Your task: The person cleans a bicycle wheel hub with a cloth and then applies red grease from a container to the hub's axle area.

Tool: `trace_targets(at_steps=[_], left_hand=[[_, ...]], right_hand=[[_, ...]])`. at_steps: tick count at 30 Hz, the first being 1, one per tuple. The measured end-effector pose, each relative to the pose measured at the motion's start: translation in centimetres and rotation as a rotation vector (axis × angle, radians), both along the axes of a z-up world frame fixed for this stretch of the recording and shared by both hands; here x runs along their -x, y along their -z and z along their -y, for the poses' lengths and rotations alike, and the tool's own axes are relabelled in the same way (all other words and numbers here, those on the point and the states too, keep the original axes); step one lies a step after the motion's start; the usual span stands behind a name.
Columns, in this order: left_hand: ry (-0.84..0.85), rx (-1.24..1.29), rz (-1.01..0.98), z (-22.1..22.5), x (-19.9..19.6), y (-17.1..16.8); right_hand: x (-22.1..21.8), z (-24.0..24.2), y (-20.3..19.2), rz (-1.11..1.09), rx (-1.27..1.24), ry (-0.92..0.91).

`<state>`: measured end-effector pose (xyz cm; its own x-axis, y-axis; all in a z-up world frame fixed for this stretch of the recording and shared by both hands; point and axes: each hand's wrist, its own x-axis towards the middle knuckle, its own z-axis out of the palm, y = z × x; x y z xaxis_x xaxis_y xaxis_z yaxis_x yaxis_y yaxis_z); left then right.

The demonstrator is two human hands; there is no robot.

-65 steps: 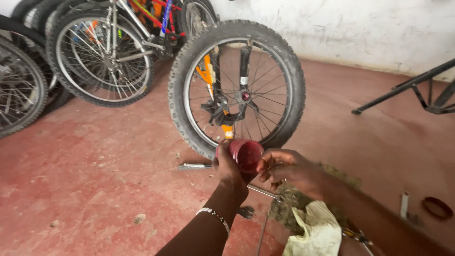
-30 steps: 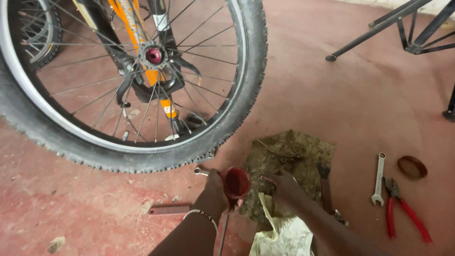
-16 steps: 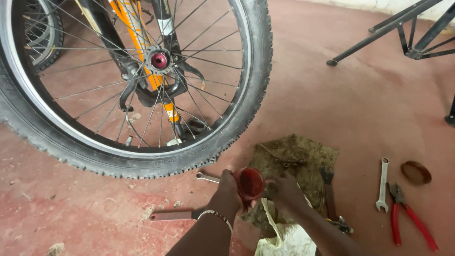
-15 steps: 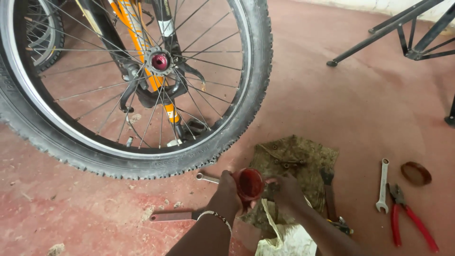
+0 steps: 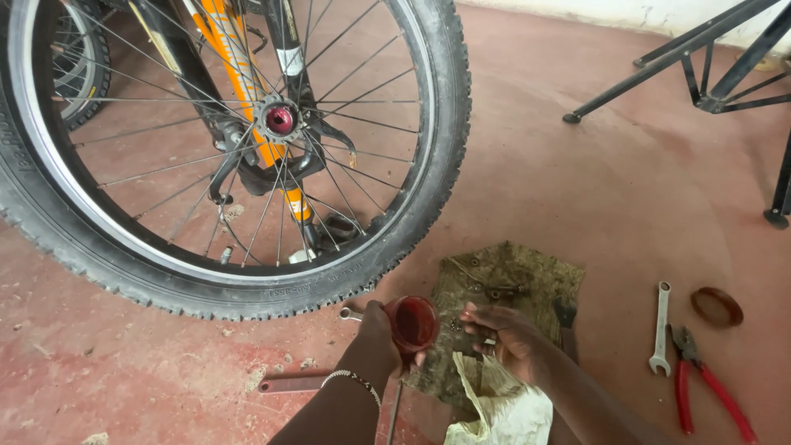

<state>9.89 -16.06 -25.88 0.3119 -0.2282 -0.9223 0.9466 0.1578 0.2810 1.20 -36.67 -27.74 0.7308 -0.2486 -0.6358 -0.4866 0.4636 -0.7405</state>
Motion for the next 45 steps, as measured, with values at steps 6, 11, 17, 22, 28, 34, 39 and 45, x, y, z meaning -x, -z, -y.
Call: trace_targets(at_steps=[6, 11, 17, 22, 28, 34, 39, 45], left_hand=[[0.094, -0.041, 0.013, -0.1, -0.2, -0.3], [0.187, -0.081, 0.017, -0.4, -0.7, -2.3], [0.287, -0.094, 0.081, -3.7, 0.9, -6.2], [0.278, 0.083, 0.107, -6.5, 3.2, -10.4], [0.079, 0.402, 0.289, -9.7, 4.5, -15.9], [-0.228, 0.564, 0.246, -13.1, 5.5, -24.1], [-0.515, 0.490, 0.130, -15.7, 7.5, -30.5], [-0.743, 0.618, 0.211, -19.4, 3.9, -29.9]], right_hand=[[-0.1, -0.4, -0.7, 0.040, -0.104, 0.015], [-0.3, 0.0, -1.9, 0.016, -0.050, -0.016], [-0.1, 0.8, -8.9, -0.017, 0.225, -0.345], [2.0, -2.3, -21.1, 0.122, 0.233, -0.503], [2.5, -8.2, -32.1, 0.286, 0.272, -0.510], [0.6, -16.0, -38.3, 0.315, 0.208, -0.251], [-1.8, -18.7, -33.6, 0.395, -0.049, -0.152], [-5.4, -19.6, -27.0, 0.431, -0.160, -0.033]])
